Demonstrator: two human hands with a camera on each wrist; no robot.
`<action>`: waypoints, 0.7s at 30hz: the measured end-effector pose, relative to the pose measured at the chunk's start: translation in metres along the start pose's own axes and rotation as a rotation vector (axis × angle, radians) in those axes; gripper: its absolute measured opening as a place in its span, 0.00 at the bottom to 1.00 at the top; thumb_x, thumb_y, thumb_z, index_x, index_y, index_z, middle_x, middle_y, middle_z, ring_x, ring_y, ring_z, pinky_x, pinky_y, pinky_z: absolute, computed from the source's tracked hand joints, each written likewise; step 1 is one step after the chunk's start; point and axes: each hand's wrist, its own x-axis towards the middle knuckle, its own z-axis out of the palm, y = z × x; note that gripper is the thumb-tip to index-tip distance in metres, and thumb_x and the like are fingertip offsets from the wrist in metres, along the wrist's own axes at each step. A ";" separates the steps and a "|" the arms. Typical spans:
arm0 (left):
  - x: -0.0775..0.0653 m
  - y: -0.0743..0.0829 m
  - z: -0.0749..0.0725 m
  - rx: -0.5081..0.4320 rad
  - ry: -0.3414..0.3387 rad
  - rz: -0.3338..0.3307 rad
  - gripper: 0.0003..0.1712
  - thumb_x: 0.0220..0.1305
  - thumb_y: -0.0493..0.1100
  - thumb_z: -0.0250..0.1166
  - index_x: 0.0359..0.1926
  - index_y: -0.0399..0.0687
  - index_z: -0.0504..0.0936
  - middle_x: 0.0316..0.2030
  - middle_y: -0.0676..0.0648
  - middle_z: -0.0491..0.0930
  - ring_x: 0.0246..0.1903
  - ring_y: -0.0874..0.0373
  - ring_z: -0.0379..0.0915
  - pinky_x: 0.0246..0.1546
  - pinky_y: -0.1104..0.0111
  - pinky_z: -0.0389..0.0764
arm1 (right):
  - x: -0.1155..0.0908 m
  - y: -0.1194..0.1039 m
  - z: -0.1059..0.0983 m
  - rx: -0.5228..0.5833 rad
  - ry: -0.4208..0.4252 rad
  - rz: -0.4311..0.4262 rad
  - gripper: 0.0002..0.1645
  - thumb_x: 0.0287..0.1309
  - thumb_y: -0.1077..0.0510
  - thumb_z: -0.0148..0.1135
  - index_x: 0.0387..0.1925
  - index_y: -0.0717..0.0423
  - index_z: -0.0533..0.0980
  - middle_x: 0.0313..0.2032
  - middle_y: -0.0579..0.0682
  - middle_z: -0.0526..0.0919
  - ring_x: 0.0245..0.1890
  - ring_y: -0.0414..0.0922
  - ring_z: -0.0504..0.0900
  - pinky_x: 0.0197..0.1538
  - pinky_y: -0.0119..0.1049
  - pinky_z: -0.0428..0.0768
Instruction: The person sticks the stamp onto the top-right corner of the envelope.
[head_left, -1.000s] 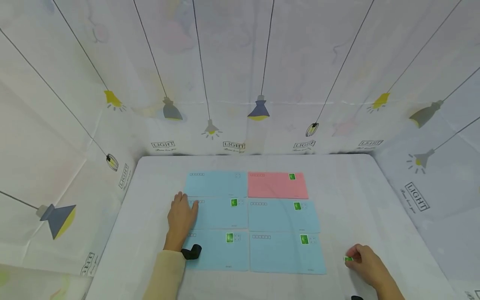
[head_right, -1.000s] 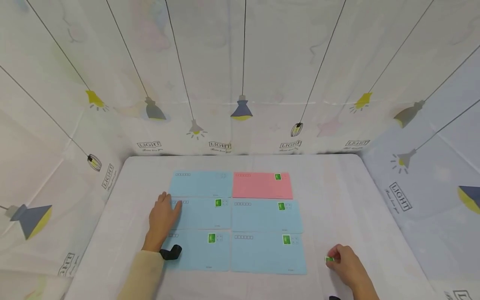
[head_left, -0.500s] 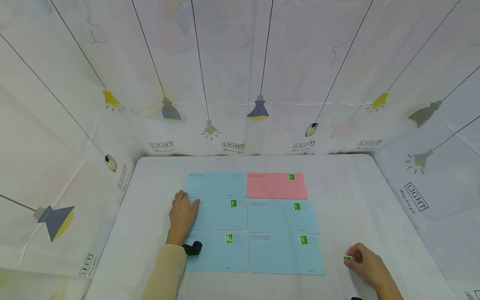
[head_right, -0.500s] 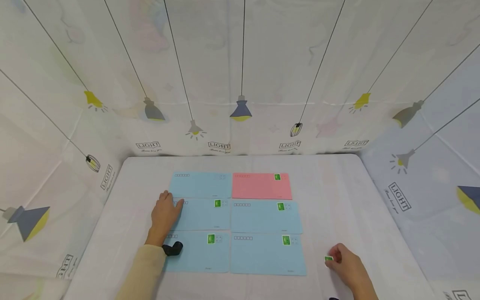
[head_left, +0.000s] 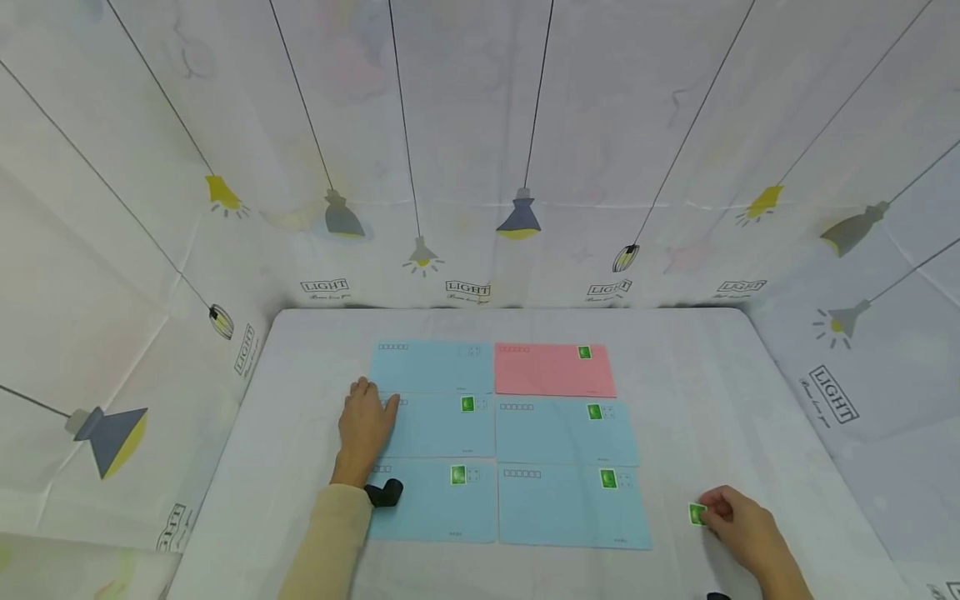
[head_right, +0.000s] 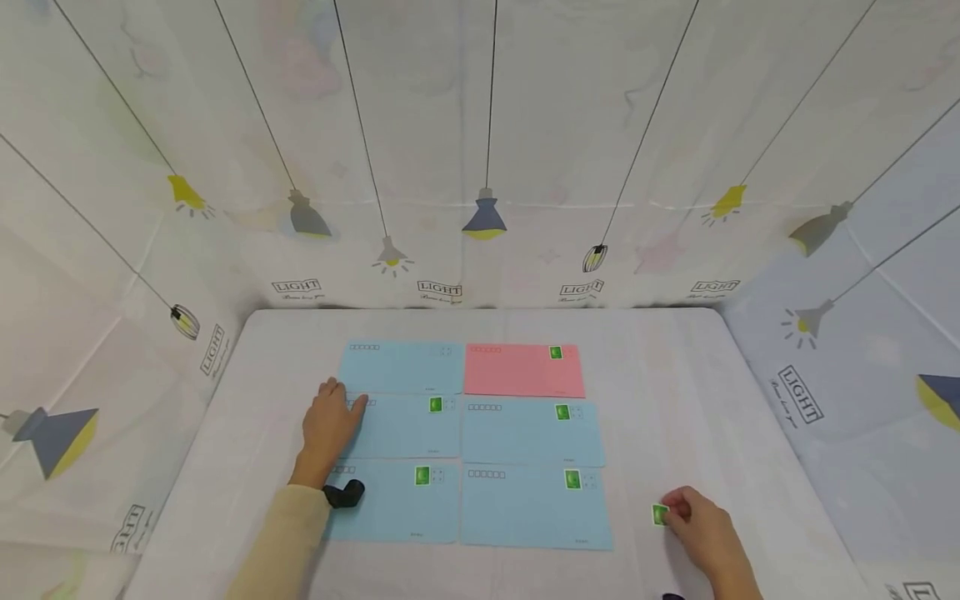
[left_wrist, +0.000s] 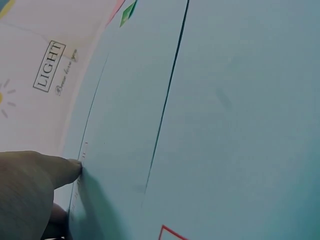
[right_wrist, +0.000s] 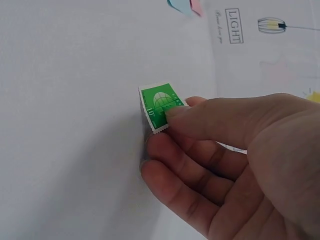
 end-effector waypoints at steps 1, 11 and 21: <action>0.000 0.000 0.000 -0.003 -0.001 -0.002 0.37 0.65 0.55 0.56 0.60 0.26 0.67 0.66 0.31 0.61 0.66 0.34 0.56 0.63 0.44 0.64 | 0.001 -0.001 -0.001 -0.005 0.005 0.000 0.11 0.55 0.57 0.62 0.39 0.59 0.77 0.30 0.47 0.82 0.30 0.39 0.77 0.31 0.32 0.75; -0.002 0.002 0.002 -0.020 0.040 -0.004 0.36 0.66 0.56 0.55 0.58 0.26 0.70 0.65 0.31 0.63 0.67 0.37 0.57 0.64 0.45 0.63 | 0.011 -0.012 -0.007 -0.001 0.064 -0.037 0.12 0.56 0.59 0.59 0.41 0.60 0.76 0.35 0.52 0.83 0.36 0.47 0.80 0.38 0.44 0.80; 0.002 0.006 0.004 0.013 0.082 -0.022 0.37 0.66 0.57 0.55 0.57 0.24 0.71 0.63 0.30 0.65 0.67 0.38 0.58 0.66 0.47 0.61 | 0.027 -0.040 -0.013 0.066 0.057 -0.097 0.18 0.62 0.55 0.55 0.50 0.62 0.74 0.37 0.54 0.84 0.31 0.41 0.81 0.30 0.31 0.77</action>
